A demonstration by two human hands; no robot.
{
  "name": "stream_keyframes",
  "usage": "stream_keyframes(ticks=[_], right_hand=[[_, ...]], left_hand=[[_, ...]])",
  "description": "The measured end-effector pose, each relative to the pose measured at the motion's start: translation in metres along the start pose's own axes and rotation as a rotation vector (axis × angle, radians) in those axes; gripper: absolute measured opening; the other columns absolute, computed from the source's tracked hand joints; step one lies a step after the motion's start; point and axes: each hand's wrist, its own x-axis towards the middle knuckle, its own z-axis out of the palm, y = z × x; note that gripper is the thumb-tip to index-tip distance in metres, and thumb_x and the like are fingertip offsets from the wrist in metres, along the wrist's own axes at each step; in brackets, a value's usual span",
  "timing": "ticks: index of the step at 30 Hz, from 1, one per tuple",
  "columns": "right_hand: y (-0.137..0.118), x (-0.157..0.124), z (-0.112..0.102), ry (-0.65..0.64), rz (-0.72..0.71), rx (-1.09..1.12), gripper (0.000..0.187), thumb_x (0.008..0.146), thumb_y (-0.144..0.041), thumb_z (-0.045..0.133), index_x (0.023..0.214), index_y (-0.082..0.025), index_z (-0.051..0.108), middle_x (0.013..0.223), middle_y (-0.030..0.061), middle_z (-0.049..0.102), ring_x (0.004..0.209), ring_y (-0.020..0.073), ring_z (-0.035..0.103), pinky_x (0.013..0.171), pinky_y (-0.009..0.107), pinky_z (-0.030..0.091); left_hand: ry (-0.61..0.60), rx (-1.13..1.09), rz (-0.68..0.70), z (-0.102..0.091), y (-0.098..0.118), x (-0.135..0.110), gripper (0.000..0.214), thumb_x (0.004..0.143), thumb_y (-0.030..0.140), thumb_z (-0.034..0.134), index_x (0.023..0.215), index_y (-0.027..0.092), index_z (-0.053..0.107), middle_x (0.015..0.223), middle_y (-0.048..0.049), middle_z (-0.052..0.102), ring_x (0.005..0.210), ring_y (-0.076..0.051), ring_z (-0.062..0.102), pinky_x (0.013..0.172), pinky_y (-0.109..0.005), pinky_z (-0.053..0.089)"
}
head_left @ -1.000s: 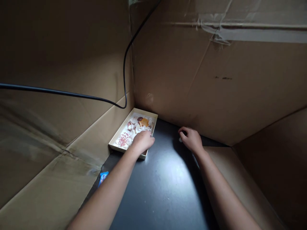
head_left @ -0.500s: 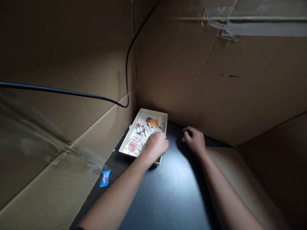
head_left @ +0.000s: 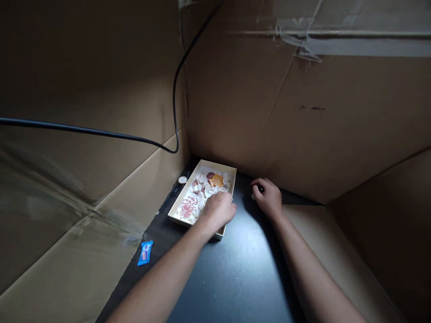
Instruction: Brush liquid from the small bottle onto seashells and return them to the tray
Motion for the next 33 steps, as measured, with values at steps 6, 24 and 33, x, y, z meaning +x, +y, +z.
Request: stream_keyframes(ticks=[6, 24, 33], right_hand=[[-0.002, -0.001, 0.001, 0.017, -0.001, -0.035, 0.017, 0.082, -0.025, 0.05, 0.081, -0.022, 0.066, 0.076, 0.0009, 0.06, 0.07, 0.0152, 0.057, 0.062, 0.025, 0.036], [0.002, 0.0, 0.0, 0.022, 0.023, -0.004, 0.019, 0.082, -0.026, 0.048, 0.08, -0.023, 0.067, 0.075, 0.0022, 0.06, 0.071, 0.0169, 0.056, 0.061, 0.026, 0.036], [0.002, 0.002, -0.001, 0.031, 0.035, 0.003, 0.019, 0.082, -0.027, 0.048, 0.079, -0.022, 0.067, 0.073, 0.0015, 0.057, 0.065, 0.0153, 0.053, 0.061, 0.027, 0.036]], left_hand=[[0.004, 0.058, 0.008, -0.005, 0.001, -0.001, 0.033, 0.083, 0.032, 0.043, 0.094, 0.017, 0.07, 0.098, -0.0141, 0.072, 0.095, -0.029, 0.068, 0.078, -0.036, 0.05], [0.013, 0.156, 0.06, -0.014, 0.003, 0.003, 0.036, 0.083, 0.028, 0.041, 0.096, 0.013, 0.071, 0.097, -0.0181, 0.071, 0.095, -0.031, 0.068, 0.077, -0.038, 0.051], [0.01, 0.198, -0.008, -0.028, -0.021, 0.01, 0.036, 0.084, 0.028, 0.041, 0.097, 0.013, 0.07, 0.098, -0.0189, 0.071, 0.096, -0.032, 0.067, 0.079, -0.038, 0.051]])
